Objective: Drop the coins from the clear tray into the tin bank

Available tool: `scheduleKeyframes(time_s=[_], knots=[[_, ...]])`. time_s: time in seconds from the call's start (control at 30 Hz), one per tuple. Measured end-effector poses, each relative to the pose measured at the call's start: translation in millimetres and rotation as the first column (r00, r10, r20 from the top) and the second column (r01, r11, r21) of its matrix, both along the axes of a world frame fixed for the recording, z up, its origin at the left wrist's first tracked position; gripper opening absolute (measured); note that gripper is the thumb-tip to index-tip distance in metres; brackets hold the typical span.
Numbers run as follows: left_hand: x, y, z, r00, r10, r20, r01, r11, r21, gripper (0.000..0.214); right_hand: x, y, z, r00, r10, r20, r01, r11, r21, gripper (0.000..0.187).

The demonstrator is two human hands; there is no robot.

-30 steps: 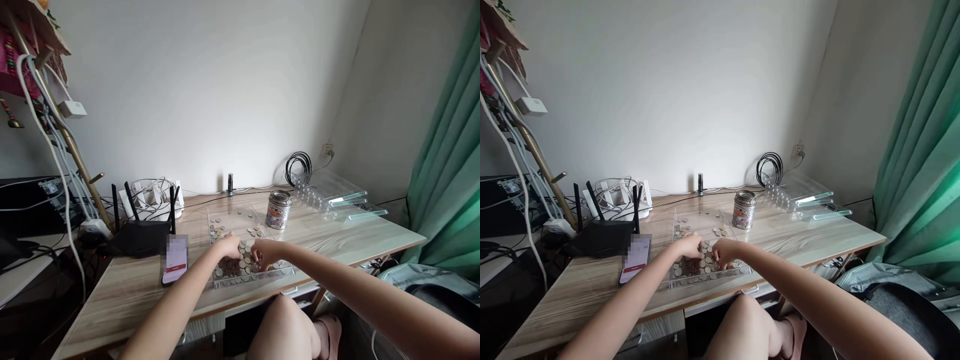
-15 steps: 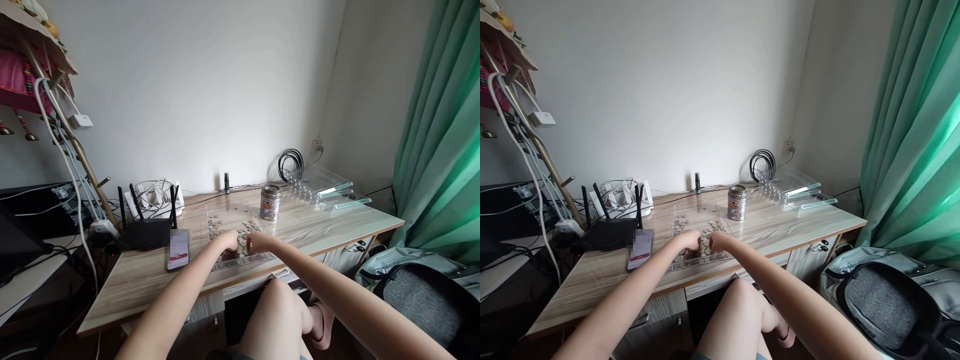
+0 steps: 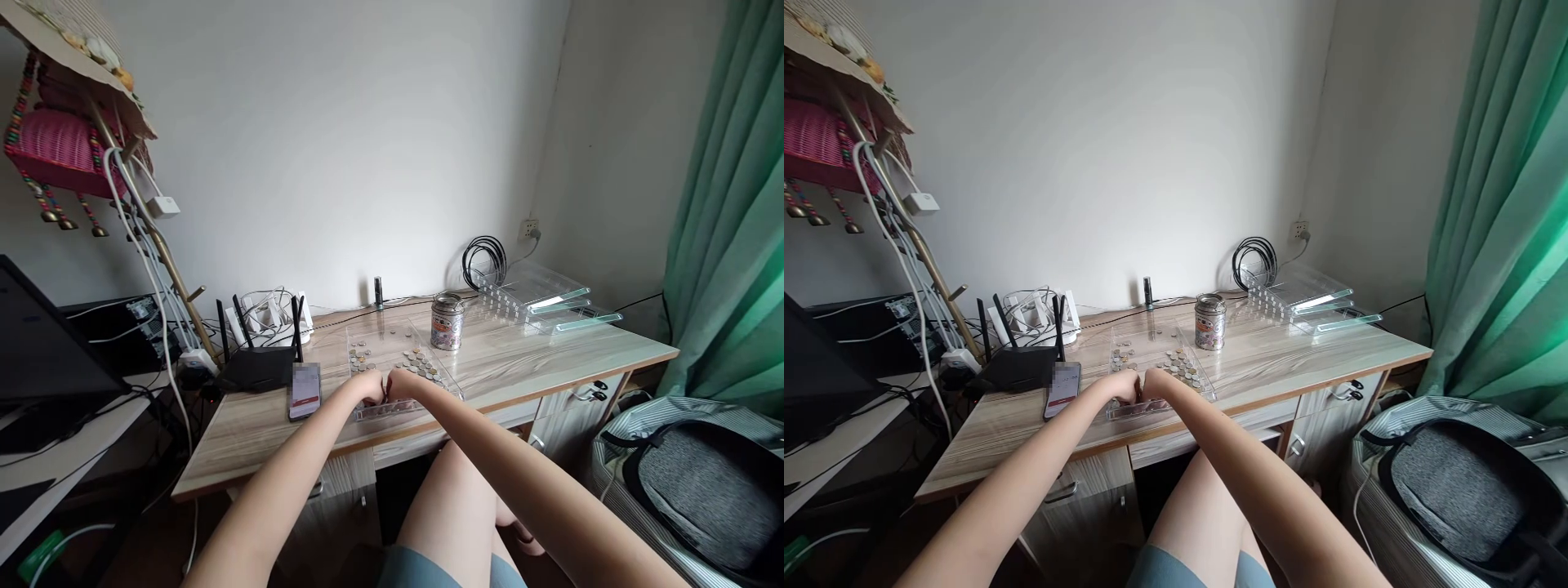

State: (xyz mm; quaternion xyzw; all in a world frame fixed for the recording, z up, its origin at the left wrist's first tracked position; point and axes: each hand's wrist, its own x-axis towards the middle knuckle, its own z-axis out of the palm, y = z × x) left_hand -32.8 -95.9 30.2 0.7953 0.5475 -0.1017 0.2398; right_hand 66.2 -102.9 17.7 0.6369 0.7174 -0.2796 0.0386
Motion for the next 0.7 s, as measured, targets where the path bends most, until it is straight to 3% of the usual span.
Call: scheduleKeyframes(time_s=[0.27, 0.47, 0.6, 0.7], knots=[[-3, -7, 3.6, 0.997, 0.037, 0.062, -0.037, 0.999, -0.005, 0.013, -1, 0, 1.1, 0.998, -0.03, -0.058, 0.025, 0.997, -0.078, 0.015], [-10, -6, -4.1, 0.967, 0.162, 0.198, -0.159, 0.987, -0.031, 0.008, 0, -1, 8.9, 0.992, -0.006, -0.123, -0.008, 0.994, -0.107, 0.016], [-12, -3, -9.7, 0.895, 0.3, 0.33, -0.291, 0.954, -0.078, 0.006, -4, -2, 8.0, 0.988, 0.014, -0.155, -0.028, 0.995, -0.093, 0.012], [-13, -2, -8.8, 0.772, 0.386, 0.505, -0.411, 0.909, -0.067, 0.018, -8, 0, 7.2, 0.985, 0.008, -0.173, -0.014, 0.999, -0.035, 0.013]])
